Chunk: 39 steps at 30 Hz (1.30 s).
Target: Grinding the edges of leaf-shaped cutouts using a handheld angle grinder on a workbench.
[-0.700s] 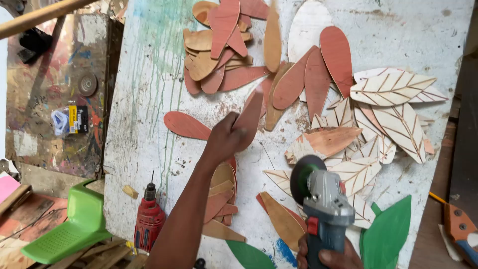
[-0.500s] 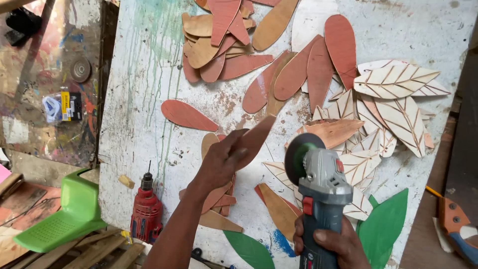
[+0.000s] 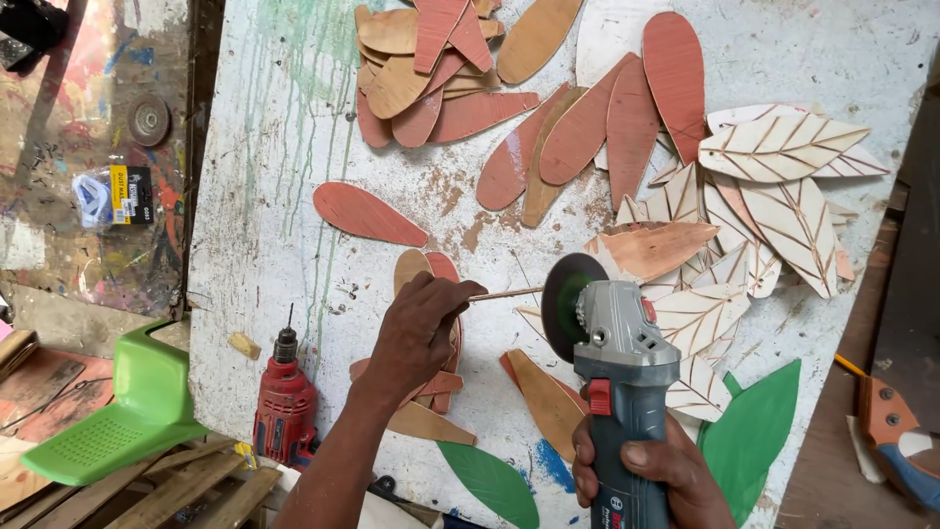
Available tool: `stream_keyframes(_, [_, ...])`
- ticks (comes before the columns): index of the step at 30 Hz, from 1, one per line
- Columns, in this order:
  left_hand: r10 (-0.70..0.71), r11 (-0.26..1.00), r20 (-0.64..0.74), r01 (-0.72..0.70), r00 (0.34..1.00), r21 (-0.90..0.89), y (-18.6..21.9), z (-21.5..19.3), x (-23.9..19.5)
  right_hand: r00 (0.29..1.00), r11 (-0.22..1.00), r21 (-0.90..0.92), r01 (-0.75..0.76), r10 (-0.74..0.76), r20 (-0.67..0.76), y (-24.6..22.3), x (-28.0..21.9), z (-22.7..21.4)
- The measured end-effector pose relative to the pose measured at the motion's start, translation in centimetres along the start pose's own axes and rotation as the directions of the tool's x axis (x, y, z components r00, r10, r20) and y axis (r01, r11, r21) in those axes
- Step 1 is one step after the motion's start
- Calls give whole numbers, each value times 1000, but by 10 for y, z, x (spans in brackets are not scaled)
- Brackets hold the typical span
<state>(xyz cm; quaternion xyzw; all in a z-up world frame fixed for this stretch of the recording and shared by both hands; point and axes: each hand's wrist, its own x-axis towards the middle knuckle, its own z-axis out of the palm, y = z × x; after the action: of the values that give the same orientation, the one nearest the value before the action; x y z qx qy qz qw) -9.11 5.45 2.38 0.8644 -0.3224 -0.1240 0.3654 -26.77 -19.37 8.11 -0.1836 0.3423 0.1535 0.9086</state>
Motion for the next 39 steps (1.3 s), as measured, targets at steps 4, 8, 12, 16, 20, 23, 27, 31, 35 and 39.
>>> stream_keyframes(4, [-10,1000,0,10,1000,-5,-5,5,-1,999,1000,-9,19,-19,-28,2,-1,-3])
stream_keyframes(8, [64,982,14,-66,998,175,-8,5,-3,999,999,-35,-15,14,-29,-4,-4,6])
stream_keyframes(12, [160,976,-63,-148,985,160,-11,-3,-5,995,996,-13,-86,86,56,-6,-6,2])
stream_keyframes(16, [111,992,-74,-106,991,62,-8,-5,-9,988,987,77,-140,134,78,3,-3,-15])
stream_keyframes(20, [-74,984,-76,60,994,-171,-6,7,-12,981,986,134,-96,71,178,2,1,-8])
stream_keyframes(23, [-161,957,-39,147,986,-251,-3,21,-18,979,985,141,-99,72,190,2,-1,-2])
stream_keyframes(27, [-197,923,-59,165,979,-347,1,28,-22,972,984,123,-129,102,210,2,2,6])
stream_keyframes(31, [-364,822,53,348,930,-452,-1,21,-39,985,972,191,-138,113,133,16,-2,-12])
stream_keyframes(35, [-630,590,308,698,713,-406,-6,-14,-45,986,988,113,-105,88,142,22,1,-40])
stream_keyframes(39, [-758,562,-61,698,649,444,-57,-4,-93,992,988,112,-107,99,74,23,-6,-73])
